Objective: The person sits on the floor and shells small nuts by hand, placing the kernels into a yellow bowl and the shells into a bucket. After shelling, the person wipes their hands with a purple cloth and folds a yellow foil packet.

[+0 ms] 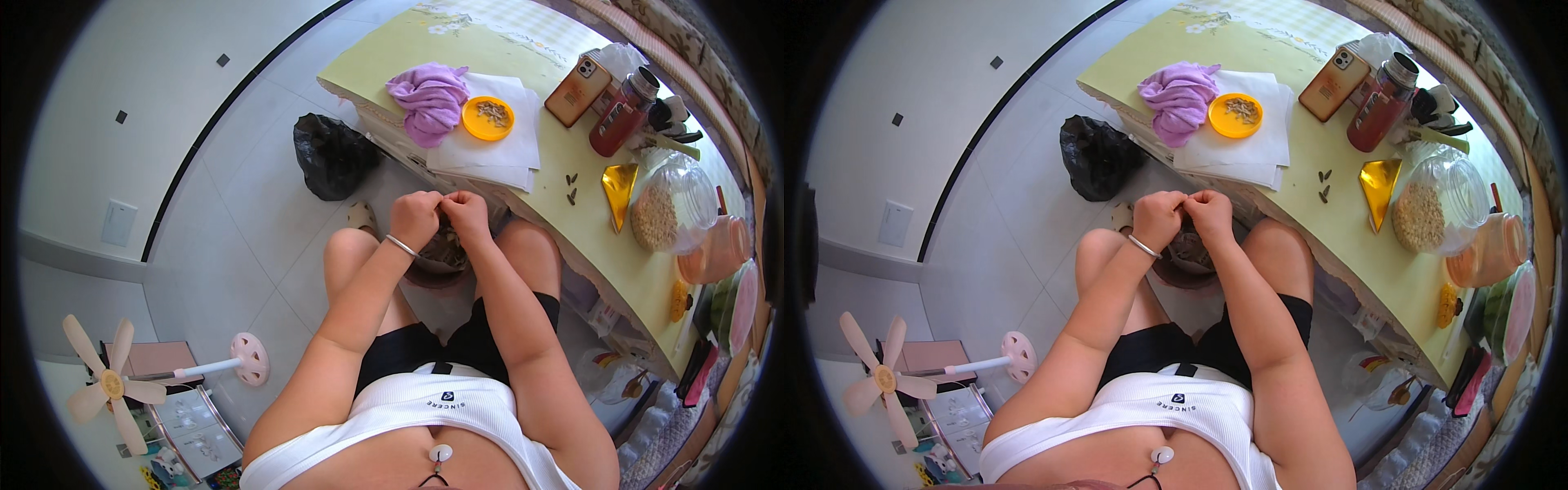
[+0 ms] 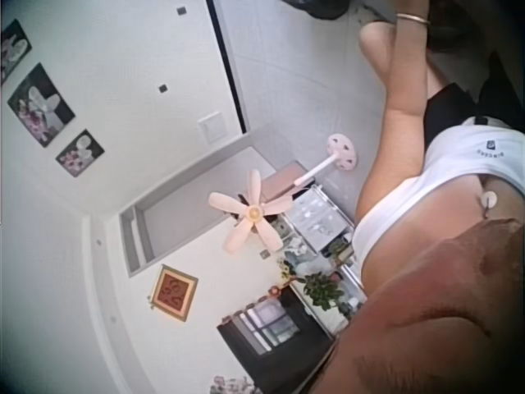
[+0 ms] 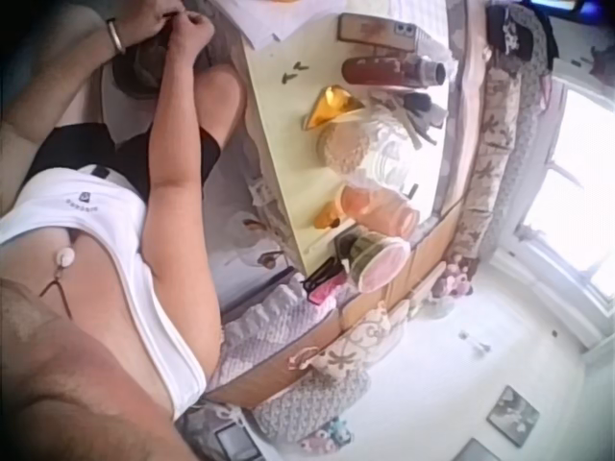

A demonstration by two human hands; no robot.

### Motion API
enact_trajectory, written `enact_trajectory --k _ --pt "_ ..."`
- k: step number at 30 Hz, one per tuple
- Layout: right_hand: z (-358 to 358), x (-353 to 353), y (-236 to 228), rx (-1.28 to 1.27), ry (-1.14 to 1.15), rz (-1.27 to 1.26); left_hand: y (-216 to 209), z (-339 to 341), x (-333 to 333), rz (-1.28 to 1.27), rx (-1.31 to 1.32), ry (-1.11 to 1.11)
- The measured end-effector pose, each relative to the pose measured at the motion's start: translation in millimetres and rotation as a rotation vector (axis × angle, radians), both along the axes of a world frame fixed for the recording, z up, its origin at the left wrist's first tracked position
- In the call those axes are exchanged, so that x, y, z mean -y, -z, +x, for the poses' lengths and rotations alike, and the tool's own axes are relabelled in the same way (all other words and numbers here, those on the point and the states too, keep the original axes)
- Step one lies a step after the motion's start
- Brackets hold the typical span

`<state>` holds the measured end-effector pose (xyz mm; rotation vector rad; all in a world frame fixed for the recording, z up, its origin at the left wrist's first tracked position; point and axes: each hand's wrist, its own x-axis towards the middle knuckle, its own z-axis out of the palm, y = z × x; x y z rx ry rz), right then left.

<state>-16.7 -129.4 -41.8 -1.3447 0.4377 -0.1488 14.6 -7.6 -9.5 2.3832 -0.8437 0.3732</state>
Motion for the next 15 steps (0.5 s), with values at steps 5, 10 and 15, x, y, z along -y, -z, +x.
enact_trajectory --k 5,10,15 --pt "2 3 2 0.023 -0.048 -0.089 -7 -3 0 -0.171 -0.124 0.027" --pt "1 0 2 0.057 -0.054 -0.096 -15 -7 -2 -0.164 -0.165 0.005" --pt "-3 4 -8 -0.021 -0.091 0.151 -10 -7 -1 -0.190 -0.137 0.013"
